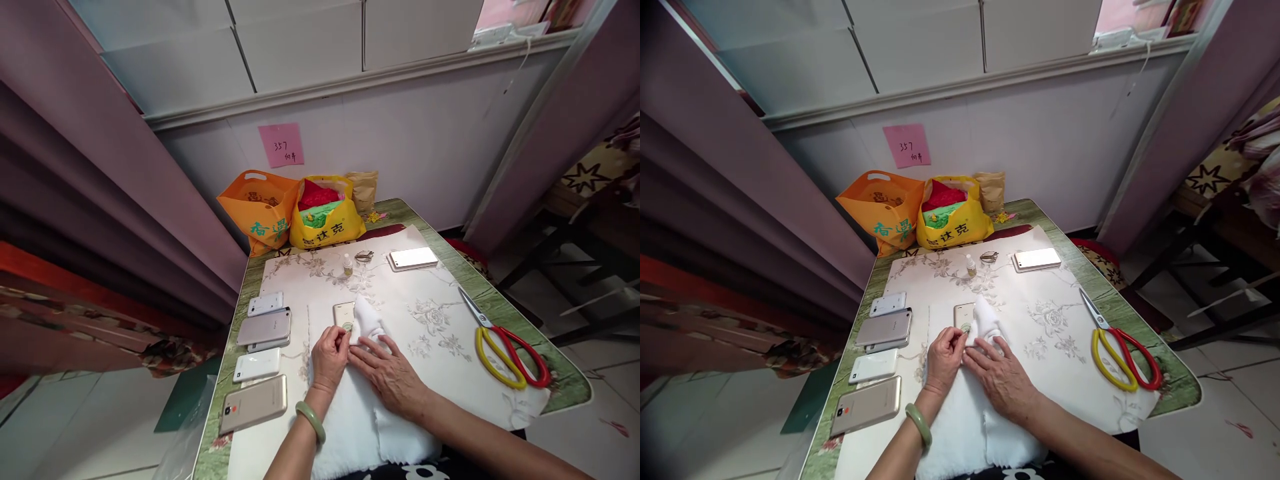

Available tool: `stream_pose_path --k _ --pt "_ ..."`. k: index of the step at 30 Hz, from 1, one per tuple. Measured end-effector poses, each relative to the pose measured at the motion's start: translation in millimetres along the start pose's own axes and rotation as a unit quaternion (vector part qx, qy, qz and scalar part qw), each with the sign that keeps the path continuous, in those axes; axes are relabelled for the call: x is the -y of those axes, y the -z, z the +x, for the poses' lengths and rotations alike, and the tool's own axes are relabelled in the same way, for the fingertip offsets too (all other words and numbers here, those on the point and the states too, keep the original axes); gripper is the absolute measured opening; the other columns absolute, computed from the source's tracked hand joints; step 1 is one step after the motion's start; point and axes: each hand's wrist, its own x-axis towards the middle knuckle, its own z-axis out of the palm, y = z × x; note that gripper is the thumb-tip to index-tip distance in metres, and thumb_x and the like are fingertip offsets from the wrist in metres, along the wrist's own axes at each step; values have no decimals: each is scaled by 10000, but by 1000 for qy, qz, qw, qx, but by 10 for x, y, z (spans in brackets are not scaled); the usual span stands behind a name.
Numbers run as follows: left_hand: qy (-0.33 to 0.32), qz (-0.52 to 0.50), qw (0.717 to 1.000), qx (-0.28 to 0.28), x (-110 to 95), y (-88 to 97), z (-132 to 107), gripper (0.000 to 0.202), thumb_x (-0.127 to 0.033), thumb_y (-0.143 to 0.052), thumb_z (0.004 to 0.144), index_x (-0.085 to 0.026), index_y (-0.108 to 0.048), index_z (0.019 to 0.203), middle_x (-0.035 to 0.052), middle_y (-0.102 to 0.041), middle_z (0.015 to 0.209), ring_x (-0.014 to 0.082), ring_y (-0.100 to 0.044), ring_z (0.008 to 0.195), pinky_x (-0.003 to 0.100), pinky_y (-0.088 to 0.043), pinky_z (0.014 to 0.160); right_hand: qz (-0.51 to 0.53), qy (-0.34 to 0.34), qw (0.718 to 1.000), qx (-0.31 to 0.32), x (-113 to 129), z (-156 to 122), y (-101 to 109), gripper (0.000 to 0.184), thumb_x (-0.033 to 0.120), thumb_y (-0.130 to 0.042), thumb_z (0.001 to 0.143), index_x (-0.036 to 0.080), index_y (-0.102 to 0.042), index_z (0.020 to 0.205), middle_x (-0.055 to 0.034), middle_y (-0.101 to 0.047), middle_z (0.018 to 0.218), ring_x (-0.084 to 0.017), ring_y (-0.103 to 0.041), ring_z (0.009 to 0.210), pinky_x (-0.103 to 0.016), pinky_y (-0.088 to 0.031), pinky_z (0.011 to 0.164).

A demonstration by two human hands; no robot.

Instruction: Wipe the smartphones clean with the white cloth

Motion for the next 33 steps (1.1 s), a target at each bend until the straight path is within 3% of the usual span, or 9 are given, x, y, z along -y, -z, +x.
stream_pose_path --k 6,12,18,21,25,28,30,33 --pt "-21 56 998 -7 -1 -41 -21 167 -288 -483 936 -225 -566 806 -9 -591 744 128 -546 651 235 -389 636 -3 -104 995 -1 -296 50 85 468 214 -447 938 276 -505 1399 -32 -548 1424 -250 -404 1357 -481 -130 1143" --pt "-29 62 998 7 47 -61 -32 133 -252 -489 932 -229 -556 819 -10 -579 767 133 -549 683 234 -395 651 -11 -57 998 8 -497 498 130 442 249 -430 949 317 -532 1373 -10 -573 1395 -266 -315 1418 -546 12 1169" --pt "-33 64 997 6 41 -60 -33 128 -239 -479 932 -228 -539 819 -12 -573 751 133 -539 669 241 -390 645 1 -36 998 52 -631 890 134 423 272 -382 987 332 -521 1382 -3 -563 1405 -290 -308 1420 -590 -13 1161" --pt "-36 70 997 0 37 -57 -30 125 -242 -483 926 -230 -532 812 -12 -569 735 136 -538 658 244 -390 635 -1 -33 998 53 -622 843 85 479 251 -437 955 316 -466 1429 -9 -506 1461 -291 -295 1425 -581 -29 1164" --pt "-41 80 996 -1 49 -64 -31 122 -239 -484 922 -230 -522 806 -11 -575 734 138 -544 659 243 -393 634 -3 -44 998 33 -546 503 26 534 172 -419 934 306 -437 1450 -12 -462 1497 -257 -352 1395 -530 -119 1157" --pt "-40 86 995 -3 49 -69 -33 117 -248 -489 924 -231 -524 813 -13 -581 730 137 -548 655 240 -393 633 -11 -59 998 16 -519 284 29 534 153 -433 922 298 -460 1435 -18 -499 1468 -249 -375 1381 -507 -120 1160" --pt "-41 88 995 -5 42 -68 -32 116 -248 -495 920 -231 -528 811 -13 -585 722 137 -552 651 238 -391 629 -18 -67 998 7 -527 266 41 525 139 -438 917 287 -483 1419 -20 -534 1436 -255 -359 1393 -509 -88 1169" --pt "-44 89 995 -6 29 -64 -27 111 -254 -500 918 -231 -534 815 -11 -595 726 137 -561 653 235 -394 629 -33 -67 997 1 -558 450 57 522 126 -440 916 260 -486 1419 -28 -541 1429 -273 -305 1425 -520 -51 1179"
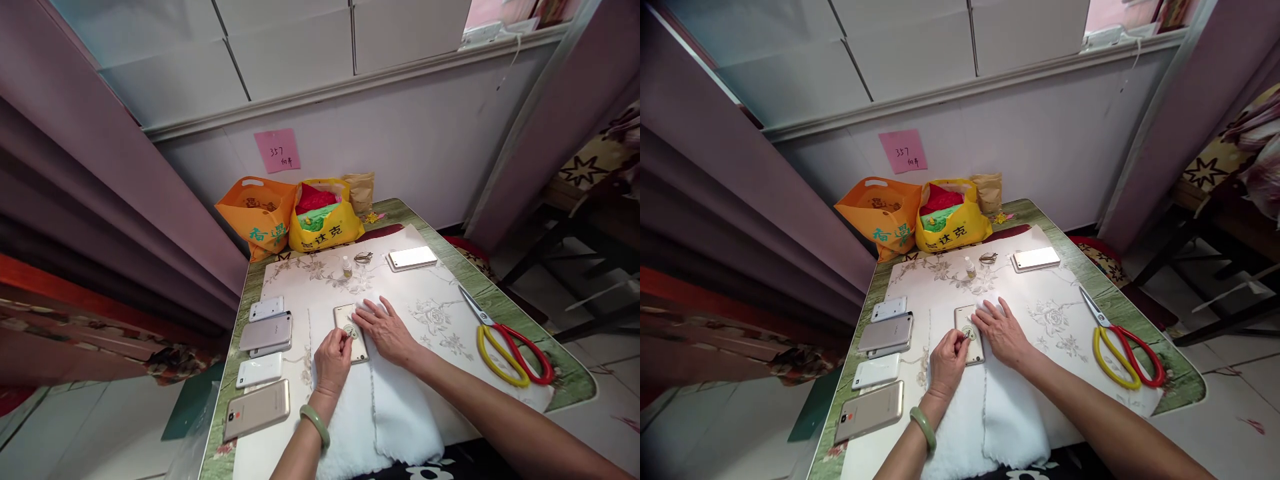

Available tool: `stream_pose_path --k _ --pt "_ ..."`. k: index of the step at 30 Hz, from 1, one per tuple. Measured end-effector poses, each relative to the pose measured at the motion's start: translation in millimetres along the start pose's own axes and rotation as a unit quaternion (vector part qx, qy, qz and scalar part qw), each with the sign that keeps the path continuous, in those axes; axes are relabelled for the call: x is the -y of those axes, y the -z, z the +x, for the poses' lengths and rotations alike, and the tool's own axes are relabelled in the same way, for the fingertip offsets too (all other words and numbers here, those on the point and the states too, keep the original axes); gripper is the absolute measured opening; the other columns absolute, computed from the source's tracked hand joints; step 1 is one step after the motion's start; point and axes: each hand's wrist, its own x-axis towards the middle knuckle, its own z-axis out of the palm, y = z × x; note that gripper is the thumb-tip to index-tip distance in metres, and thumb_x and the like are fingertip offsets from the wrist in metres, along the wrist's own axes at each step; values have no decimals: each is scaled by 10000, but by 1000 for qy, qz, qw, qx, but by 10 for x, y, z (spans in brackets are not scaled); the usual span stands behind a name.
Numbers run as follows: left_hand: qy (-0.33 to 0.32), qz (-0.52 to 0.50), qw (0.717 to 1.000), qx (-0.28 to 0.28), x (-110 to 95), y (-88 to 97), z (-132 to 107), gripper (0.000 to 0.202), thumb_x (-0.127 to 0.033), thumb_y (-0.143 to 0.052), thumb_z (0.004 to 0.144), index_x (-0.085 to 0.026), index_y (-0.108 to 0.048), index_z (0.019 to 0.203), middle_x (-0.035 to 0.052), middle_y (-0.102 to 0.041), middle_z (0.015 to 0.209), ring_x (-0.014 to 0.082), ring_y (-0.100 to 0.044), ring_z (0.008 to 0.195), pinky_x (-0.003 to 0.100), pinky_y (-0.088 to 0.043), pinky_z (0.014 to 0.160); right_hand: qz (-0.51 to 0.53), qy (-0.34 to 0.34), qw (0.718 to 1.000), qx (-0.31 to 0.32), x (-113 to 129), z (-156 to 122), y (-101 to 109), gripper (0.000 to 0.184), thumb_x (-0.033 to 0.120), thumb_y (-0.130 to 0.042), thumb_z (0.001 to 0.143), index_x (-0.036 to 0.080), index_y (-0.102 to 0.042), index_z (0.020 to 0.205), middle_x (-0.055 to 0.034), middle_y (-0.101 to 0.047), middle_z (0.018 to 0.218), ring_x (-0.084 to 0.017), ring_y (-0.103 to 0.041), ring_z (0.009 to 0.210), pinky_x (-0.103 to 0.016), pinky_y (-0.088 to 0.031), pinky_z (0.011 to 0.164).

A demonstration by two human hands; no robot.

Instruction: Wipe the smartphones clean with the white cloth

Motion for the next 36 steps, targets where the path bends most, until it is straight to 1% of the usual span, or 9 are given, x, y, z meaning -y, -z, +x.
stream_pose_path --k 5,7,9,15,20,24,27,32,36 --pt "2 2 1000 1 -7 1 -5 105 -228 -497 914 -224 -529 814 -9 -595 724 138 -561 655 239 -394 627 16 70 997 31 11 425 23 443 183 -454 950 270 -527 1379 -24 -563 1401 -274 -300 1431 -549 -20 1183" --pt "3 2 1000 -2 -6 -3 -13 105 -212 -499 908 -222 -528 808 -6 -601 728 138 -561 654 242 -392 623 33 95 994 45 -10 453 18 443 198 -462 954 291 -524 1382 -10 -555 1412 -272 -295 1434 -554 -12 1183" --pt "2 1 1000 -5 -4 -7 -20 110 -215 -497 909 -223 -530 804 -4 -604 732 139 -563 656 244 -394 625 45 105 993 42 -49 373 -4 448 215 -444 969 319 -505 1400 6 -546 1424 -263 -271 1446 -557 1 1183" --pt "2 1 1000 3 5 -7 -13 109 -244 -498 918 -228 -540 818 -4 -607 743 141 -563 672 249 -398 636 14 59 998 -18 -132 28 -79 464 191 -416 974 326 -494 1411 6 -549 1423 -253 -276 1446 -577 57 1177" --pt "2 4 1000 3 -1 -5 -6 127 -264 -484 929 -229 -530 816 -5 -592 725 141 -551 654 248 -395 625 -13 29 999 -10 -36 226 -28 469 182 -444 960 281 -493 1415 -39 -564 1402 -282 -260 1451 -594 41 1175" --pt "-3 11 1000 -4 -2 -3 -16 121 -222 -487 913 -228 -517 796 -10 -580 704 138 -545 640 243 -381 599 9 80 996 23 8 398 -10 466 199 -452 963 270 -481 1422 -37 -555 1410 -273 -251 1454 -579 18 1182" --pt "-4 18 1000 -7 6 -4 -22 129 -209 -491 907 -228 -512 781 -13 -571 694 138 -541 637 245 -383 606 30 103 994 23 -33 366 -47 440 237 -432 983 306 -491 1414 -10 -549 1420 -266 -260 1451 -581 39 1180" --pt "-1 12 1000 -2 10 -11 -15 123 -255 -491 921 -232 -534 808 -10 -584 715 141 -554 650 246 -395 623 -2 20 999 -33 -57 248 -87 429 206 -402 991 299 -518 1393 -29 -588 1373 -261 -260 1451 -588 69 1172" --pt "4 8 1000 1 7 -15 -10 134 -267 -477 932 -233 -527 812 -6 -590 727 147 -566 662 249 -396 627 -17 3 1000 -23 7 345 -39 436 171 -443 961 249 -520 1382 -61 -618 1305 -277 -228 1460 -580 58 1176"
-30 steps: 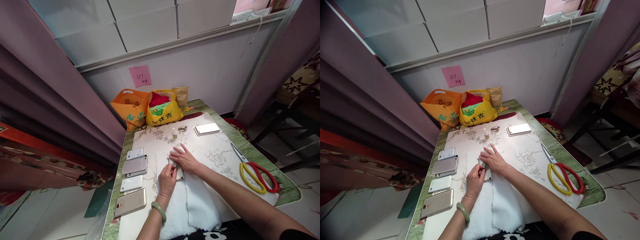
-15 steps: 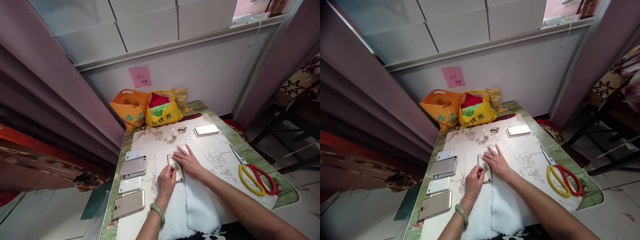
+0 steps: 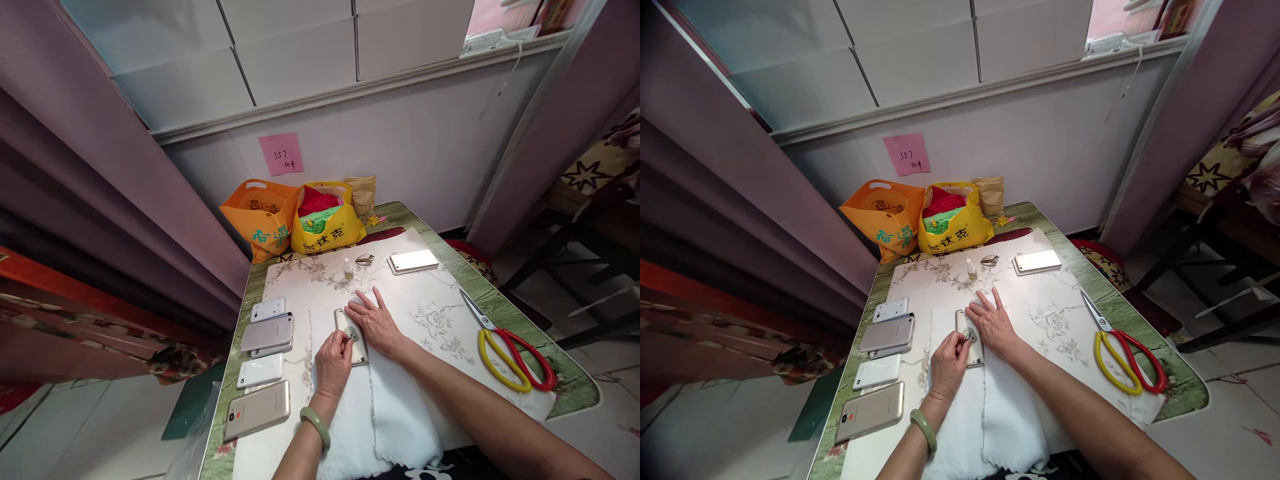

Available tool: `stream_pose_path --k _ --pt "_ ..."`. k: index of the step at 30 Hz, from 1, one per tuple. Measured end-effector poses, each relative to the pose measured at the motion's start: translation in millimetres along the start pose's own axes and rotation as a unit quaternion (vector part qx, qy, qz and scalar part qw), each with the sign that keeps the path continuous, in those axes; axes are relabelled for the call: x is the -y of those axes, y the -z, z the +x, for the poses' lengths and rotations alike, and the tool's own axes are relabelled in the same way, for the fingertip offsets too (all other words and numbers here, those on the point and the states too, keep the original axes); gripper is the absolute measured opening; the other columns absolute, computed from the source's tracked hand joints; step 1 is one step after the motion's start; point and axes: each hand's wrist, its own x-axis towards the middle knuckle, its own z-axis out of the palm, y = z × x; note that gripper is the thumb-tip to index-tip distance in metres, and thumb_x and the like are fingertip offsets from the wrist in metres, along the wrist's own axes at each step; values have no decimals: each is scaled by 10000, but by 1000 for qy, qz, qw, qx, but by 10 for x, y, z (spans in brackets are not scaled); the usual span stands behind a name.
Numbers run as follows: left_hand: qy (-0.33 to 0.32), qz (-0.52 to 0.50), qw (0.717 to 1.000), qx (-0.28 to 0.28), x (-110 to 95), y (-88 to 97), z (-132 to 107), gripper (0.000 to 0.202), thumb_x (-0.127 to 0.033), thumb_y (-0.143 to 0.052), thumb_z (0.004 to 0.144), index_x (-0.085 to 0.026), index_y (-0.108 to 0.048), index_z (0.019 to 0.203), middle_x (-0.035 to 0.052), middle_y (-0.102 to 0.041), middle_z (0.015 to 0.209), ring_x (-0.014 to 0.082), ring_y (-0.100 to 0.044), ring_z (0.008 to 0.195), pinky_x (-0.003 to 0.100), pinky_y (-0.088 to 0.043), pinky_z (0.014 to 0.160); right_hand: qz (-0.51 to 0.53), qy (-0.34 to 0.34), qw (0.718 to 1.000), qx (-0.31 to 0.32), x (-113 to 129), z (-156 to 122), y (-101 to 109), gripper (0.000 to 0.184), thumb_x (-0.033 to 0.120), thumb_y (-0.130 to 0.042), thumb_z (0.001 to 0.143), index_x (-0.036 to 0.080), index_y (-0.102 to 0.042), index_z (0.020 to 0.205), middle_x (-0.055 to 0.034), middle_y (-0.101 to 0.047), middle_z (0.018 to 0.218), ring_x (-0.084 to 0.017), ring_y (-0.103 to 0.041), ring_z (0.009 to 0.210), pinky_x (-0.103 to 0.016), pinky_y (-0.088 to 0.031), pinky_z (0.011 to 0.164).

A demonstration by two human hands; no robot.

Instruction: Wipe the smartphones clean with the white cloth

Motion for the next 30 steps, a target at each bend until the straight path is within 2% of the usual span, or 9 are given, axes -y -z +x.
stream_pose_path --k 5,8,15,18,22,30 --pt "-8 4 1000 -5 9 -8 -4 115 -223 -490 914 -234 -528 806 -4 -606 732 144 -569 651 245 -380 605 19 64 997 43 1 189 37 394 175 -428 969 256 -545 1337 -50 -638 1222 -263 -257 1449 -553 17 1185" --pt "-7 4 1000 -7 3 -9 -7 106 -230 -496 915 -232 -535 816 -3 -615 737 142 -571 653 242 -381 602 18 58 997 39 -19 199 -3 416 187 -431 967 272 -522 1364 -47 -622 1268 -282 -273 1439 -582 37 1175" --pt "-11 6 1000 -4 -8 -3 -12 110 -240 -498 921 -229 -540 821 -3 -602 734 144 -569 671 242 -402 641 3 -14 1000 -23 8 -47 -118 443 201 -427 969 245 -499 1403 -60 -585 1362 -290 -283 1433 -581 74 1177" --pt "-14 4 1000 0 1 -6 -12 105 -238 -498 923 -229 -543 828 -2 -599 734 144 -569 678 239 -407 651 -3 -32 999 -30 4 -148 -114 438 215 -403 983 251 -499 1409 -55 -562 1399 -287 -278 1436 -581 66 1180" --pt "-13 0 1000 -4 8 -9 -12 107 -221 -499 918 -229 -531 816 -5 -604 733 139 -572 668 234 -400 640 -17 -20 999 -20 5 -257 -84 449 177 -433 961 263 -516 1394 -36 -577 1386 -295 -281 1438 -594 67 1176" --pt "-8 -3 1000 -4 -14 16 -4 108 -209 -511 904 -228 -508 798 -15 -593 723 136 -557 659 238 -389 630 -11 31 999 -39 76 -529 -43 442 125 -476 927 261 -561 1339 -9 -640 1305 -281 -293 1437 -574 98 1185"
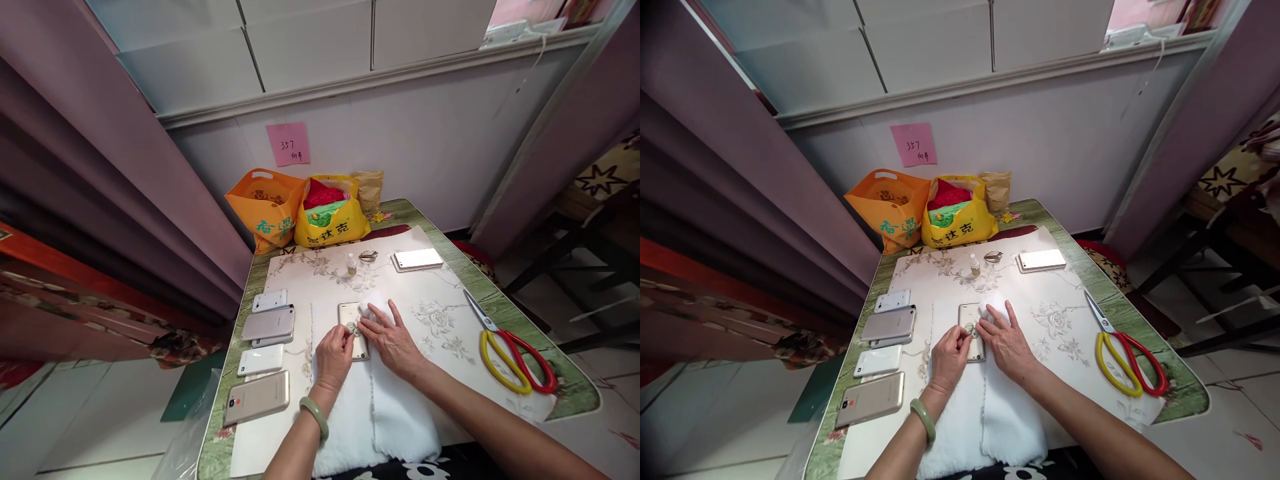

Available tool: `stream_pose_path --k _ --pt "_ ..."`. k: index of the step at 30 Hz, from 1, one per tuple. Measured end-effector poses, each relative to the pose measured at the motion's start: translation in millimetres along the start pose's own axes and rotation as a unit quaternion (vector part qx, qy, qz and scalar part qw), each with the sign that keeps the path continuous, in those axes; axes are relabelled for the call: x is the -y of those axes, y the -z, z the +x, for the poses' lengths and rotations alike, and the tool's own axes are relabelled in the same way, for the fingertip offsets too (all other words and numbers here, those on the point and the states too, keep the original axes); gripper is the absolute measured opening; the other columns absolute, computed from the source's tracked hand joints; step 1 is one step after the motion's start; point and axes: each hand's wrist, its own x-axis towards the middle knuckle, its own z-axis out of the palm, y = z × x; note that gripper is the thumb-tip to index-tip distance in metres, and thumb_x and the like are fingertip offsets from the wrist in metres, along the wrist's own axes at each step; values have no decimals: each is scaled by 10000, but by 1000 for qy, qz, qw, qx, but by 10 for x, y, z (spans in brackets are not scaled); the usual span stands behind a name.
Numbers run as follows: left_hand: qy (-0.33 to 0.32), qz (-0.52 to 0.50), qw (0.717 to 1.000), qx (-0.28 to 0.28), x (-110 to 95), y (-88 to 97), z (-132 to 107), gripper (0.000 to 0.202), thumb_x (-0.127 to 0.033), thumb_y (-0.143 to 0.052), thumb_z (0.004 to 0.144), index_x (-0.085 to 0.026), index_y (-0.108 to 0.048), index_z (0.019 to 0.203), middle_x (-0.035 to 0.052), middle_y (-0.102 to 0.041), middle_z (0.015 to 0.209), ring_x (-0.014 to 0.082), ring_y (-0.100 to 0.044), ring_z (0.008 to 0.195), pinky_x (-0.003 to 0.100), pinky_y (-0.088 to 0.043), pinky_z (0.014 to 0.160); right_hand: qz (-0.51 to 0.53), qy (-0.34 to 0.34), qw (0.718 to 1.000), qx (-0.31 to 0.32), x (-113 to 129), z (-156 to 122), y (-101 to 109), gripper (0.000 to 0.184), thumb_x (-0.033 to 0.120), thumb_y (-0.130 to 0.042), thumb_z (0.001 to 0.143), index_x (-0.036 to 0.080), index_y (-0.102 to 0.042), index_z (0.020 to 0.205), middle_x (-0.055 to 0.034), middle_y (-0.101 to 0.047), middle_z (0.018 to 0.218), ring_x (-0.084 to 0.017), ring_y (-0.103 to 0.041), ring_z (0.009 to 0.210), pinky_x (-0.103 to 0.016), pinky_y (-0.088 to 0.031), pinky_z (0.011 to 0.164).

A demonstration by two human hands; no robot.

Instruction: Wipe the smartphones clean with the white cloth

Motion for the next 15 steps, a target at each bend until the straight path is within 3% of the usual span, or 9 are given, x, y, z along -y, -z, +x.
stream_pose_path --k 5,11,15 --pt "5 -2 1000 6 -3 -10 -2 110 -208 -496 911 -229 -502 803 -15 -582 720 138 -553 660 243 -386 638 24 3 999 30 -24 254 55 377 155 -457 953 284 -615 1270 -8 -660 1266 -284 -304 1431 -585 88 1176" --pt "7 15 1000 -3 22 -33 -17 126 -151 -494 878 -229 -497 778 -14 -579 701 144 -549 649 257 -376 624 90 61 989 100 -47 604 35 393 226 -462 959 328 -573 1322 6 -617 1335 -288 -277 1442 -612 68 1159" --pt "-1 18 1000 -6 20 -28 -20 103 -177 -500 895 -228 -518 807 -8 -597 721 144 -561 665 254 -388 631 57 6 996 66 2 583 -62 449 232 -450 953 307 -509 1392 -8 -544 1423 -293 -242 1453 -606 93 1157"
